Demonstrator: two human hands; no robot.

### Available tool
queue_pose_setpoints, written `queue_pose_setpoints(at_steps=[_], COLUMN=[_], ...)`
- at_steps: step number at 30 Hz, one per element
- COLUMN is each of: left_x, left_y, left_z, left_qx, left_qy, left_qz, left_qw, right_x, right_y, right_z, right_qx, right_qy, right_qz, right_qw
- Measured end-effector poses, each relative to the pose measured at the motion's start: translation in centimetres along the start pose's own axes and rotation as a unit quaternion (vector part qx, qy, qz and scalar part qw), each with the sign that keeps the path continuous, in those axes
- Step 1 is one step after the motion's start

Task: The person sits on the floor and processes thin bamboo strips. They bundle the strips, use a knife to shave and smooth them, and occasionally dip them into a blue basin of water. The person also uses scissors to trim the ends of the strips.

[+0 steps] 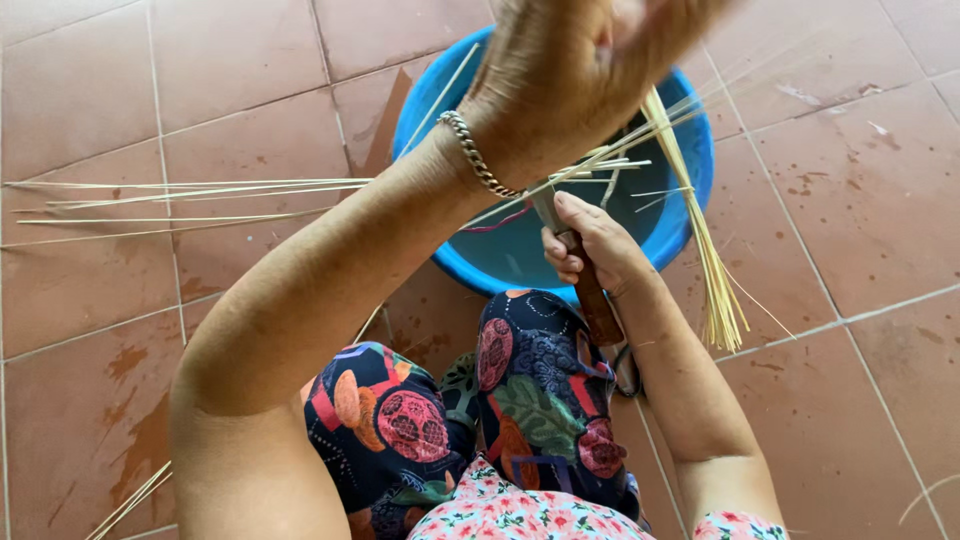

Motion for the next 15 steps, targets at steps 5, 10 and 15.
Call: queue_pose_setpoints(at_steps=[5,10,15], left_x=[4.2,10.1,11.6], left_y=[4.6,8.4,3.2], left_z=[5.5,11.8,13.4], left_qx=[0.172,0.24,0.112], left_qy=[-0.033,-0.111,-0.126], left_qz=[-0.198,-0.273,-0.218], left_qw=[0.964,0.925,0.961], right_x=[0.8,1.2,1.0], right_y=[-0.1,0.3,-1.6], right_z=[0.5,0.1,-0.3], right_qx=[-0.036,-0.033,-0.051], right_qy=[-0.012,-0.025,-0.023], right_qz=[0.006,0.046,0.009], right_qw=[0.999,0.998,0.998])
Point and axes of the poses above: each hand's wrist, its own z-axis away from the middle knuckle, its own y-axis out of the palm, x = y × z, the point moved 8 cm from there along -z, towards the middle knuckle, and after that the axes turned 1 degree about z, right-handed, at the moved point
